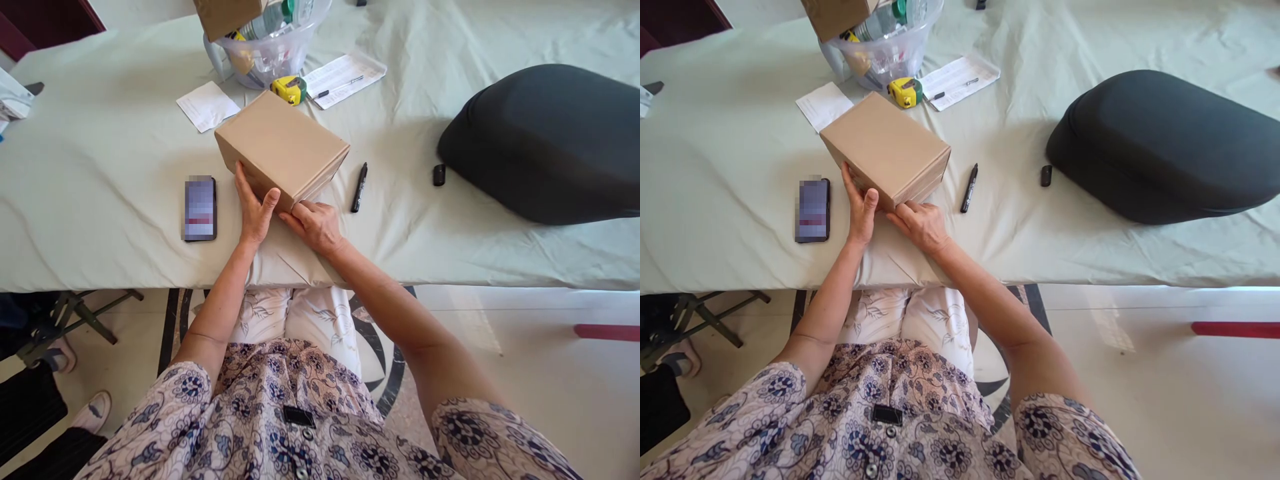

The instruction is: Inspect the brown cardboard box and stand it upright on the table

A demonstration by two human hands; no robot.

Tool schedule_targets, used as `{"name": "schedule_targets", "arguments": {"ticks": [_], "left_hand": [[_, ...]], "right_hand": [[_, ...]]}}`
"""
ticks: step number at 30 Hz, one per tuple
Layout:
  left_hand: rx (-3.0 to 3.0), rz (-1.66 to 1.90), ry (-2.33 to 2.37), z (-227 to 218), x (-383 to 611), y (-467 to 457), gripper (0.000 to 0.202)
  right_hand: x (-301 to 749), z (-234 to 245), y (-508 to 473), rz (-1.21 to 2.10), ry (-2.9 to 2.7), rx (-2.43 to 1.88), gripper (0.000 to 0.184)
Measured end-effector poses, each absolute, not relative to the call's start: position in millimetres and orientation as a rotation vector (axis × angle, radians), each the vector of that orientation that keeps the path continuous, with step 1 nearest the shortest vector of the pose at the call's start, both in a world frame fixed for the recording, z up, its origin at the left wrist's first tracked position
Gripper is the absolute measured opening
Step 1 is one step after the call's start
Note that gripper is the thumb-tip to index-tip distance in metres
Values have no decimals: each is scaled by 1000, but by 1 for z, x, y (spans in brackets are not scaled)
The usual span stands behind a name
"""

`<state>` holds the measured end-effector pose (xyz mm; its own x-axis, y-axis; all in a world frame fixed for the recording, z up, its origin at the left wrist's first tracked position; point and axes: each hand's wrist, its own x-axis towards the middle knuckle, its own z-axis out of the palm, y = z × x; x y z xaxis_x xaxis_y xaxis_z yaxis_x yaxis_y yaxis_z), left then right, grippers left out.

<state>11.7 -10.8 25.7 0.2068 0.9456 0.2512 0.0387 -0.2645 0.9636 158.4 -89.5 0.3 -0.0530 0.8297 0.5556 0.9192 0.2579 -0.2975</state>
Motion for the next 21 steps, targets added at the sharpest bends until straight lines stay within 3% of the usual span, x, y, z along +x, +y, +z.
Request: {"name": "schedule_targets", "arguments": {"ticks": [8, 15, 21], "left_hand": [[1492, 1225, 949, 30, 14, -18, 122], [1473, 1222, 891, 23, 14, -17, 120], [1461, 1238, 870, 21, 13, -11, 116]], "right_hand": [[166, -7, -88, -150, -1687, -1457, 51], [176, 30, -100, -274, -1292, -1501, 99], [176, 38, -87, -203, -1388, -1455, 102]]}}
